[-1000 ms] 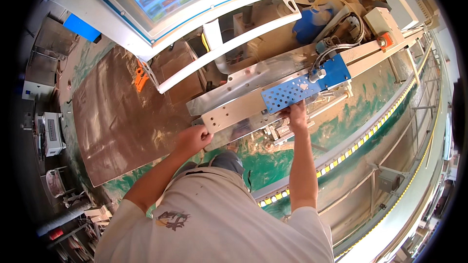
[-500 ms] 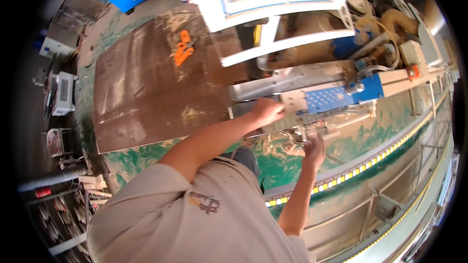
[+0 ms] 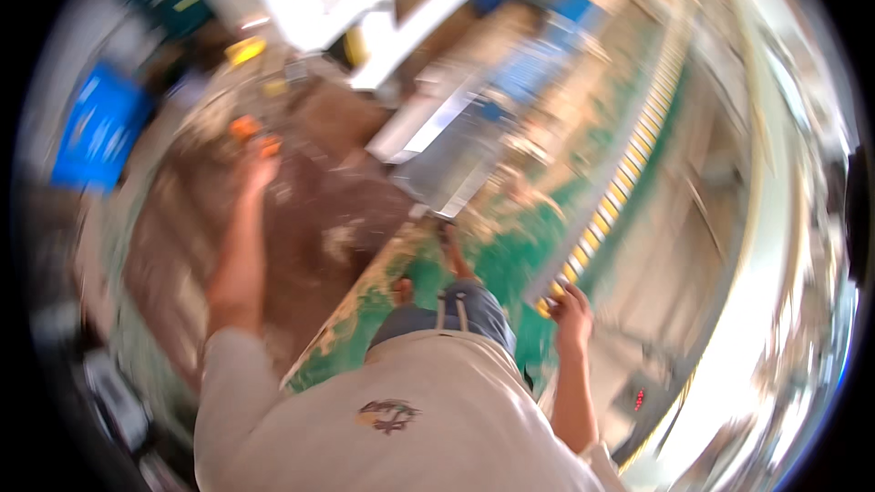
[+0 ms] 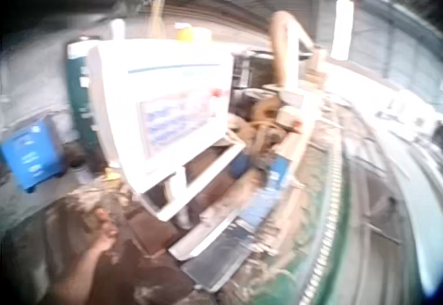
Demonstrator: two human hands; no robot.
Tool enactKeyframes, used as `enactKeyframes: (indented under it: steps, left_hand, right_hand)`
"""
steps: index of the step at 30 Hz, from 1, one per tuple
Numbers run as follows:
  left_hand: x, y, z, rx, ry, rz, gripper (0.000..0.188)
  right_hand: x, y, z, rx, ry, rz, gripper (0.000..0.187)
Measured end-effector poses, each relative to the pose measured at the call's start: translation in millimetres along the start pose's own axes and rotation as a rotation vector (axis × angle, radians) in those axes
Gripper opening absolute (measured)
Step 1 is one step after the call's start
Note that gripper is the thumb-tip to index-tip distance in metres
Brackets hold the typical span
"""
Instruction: The person feeds wooden panels into an industrial machine and uses a handheld orange scraper to clean the edges of the panels on a work table.
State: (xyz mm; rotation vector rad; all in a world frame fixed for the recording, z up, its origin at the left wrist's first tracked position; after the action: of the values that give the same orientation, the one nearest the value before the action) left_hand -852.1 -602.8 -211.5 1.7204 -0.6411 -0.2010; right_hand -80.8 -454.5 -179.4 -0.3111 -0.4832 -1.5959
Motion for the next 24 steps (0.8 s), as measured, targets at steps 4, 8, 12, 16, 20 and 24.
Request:
enactKeyframes:
  steps: [4,8,12,16,20,24]
  left_hand:
    - [-30,-34,106,0.160,0.030,0.077,0.068]
    - [5,-16,93,0.829,-0.289,0.035,0.043]
    - [226,-57,-72,1.065,-0.296,0.234,0.046]
    - [533,-85,-290,1.068,-0.820,0.946,0.061]
    - [786,-152,-383,0.557,-1.437,1.089,0.062]
    - [1008,-191,-433,0.396,-1.781,1.350,0.056]
  right_hand:
    - [37,-8,-44,0.031,-0.033,0.170,0.032]
    - [83,6,-58,0.142,0.078,0.223,0.031]
    - [144,63,-106,-0.049,0.066,0.151,0.036]
    - [192,110,-112,-0.219,0.112,0.330,0.072]
    - [231,236,-140,-0.707,0.337,0.171,0.091]
    - [308,427,-209,-0.942,0.378,-0.310,0.069]
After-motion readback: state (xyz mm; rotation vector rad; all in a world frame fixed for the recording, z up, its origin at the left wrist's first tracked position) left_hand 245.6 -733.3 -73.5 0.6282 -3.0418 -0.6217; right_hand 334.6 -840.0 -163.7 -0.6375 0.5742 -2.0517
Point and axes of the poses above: each hand's wrist, its own x-axis away from the middle knuckle, its own y-axis out of the back of the hand, z = x × y, the point moved 9 cm from there along -x, towards the middle knuckle, and after that the axes turned 3 degrees about y, right-handed, at the moved point
